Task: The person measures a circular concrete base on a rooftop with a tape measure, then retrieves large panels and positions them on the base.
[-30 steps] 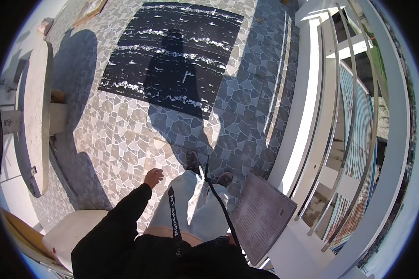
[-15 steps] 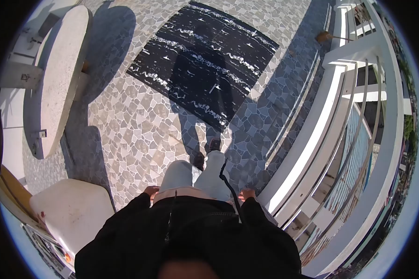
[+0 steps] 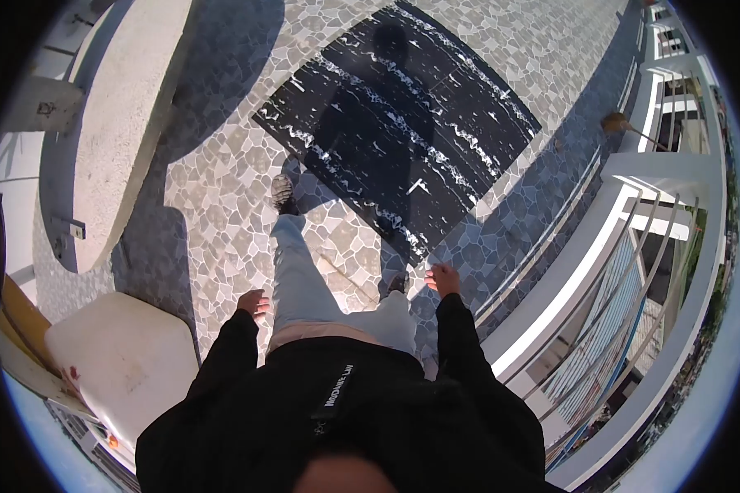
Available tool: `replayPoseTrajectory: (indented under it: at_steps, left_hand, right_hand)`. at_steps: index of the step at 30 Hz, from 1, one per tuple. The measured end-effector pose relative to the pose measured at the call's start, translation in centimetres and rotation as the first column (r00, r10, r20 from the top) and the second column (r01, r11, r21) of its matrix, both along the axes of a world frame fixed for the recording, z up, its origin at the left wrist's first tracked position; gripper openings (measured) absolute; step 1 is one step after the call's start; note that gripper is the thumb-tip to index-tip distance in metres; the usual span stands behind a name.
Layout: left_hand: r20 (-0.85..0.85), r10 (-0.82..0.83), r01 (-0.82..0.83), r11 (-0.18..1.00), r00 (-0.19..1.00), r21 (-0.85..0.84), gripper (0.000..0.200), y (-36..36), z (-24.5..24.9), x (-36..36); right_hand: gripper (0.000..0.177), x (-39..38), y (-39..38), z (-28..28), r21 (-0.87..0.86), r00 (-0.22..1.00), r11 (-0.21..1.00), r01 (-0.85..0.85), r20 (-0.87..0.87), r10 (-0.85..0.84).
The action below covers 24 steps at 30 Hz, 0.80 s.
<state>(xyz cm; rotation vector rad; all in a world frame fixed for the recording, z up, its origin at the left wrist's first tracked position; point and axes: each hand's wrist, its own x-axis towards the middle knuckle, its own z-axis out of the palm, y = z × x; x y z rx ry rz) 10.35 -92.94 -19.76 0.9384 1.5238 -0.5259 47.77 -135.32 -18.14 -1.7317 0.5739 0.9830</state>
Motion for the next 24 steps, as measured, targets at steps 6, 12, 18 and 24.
replayPoseTrajectory:
  at_steps: [6, 12, 18, 24]
  left_hand:
    - [-0.015, -0.124, 0.122, 0.988, 0.992, -0.094, 0.026, 24.8, -19.9, 10.8]
    - [-0.080, -0.630, 0.580, 0.648, 0.772, 0.494, 0.025, 45.1, -35.9, 30.1]
    - [-0.091, -0.867, 0.625, 0.277, 0.490, 0.730, 0.046, 57.5, -48.7, 44.8]
    - [-0.263, -0.828, 0.753, 0.257, 0.495, 0.606, 0.063, 58.3, -55.7, 50.1]
  right_hand:
    - [0.018, -7.2, 12.6, -10.2, -0.211, 0.971, 0.974, 0.079, -0.206, -0.123]
    - [0.019, -12.8, 29.0, -34.2, 0.046, 0.792, 0.956, 0.290, -0.573, -0.212]
    - [0.035, -5.1, 47.4, -46.4, -0.348, 0.973, 0.933, -0.092, 0.170, 0.159]
    - [0.054, 0.8, 51.0, -50.3, -0.518, 0.839, 0.852, -0.074, 0.429, 0.334]
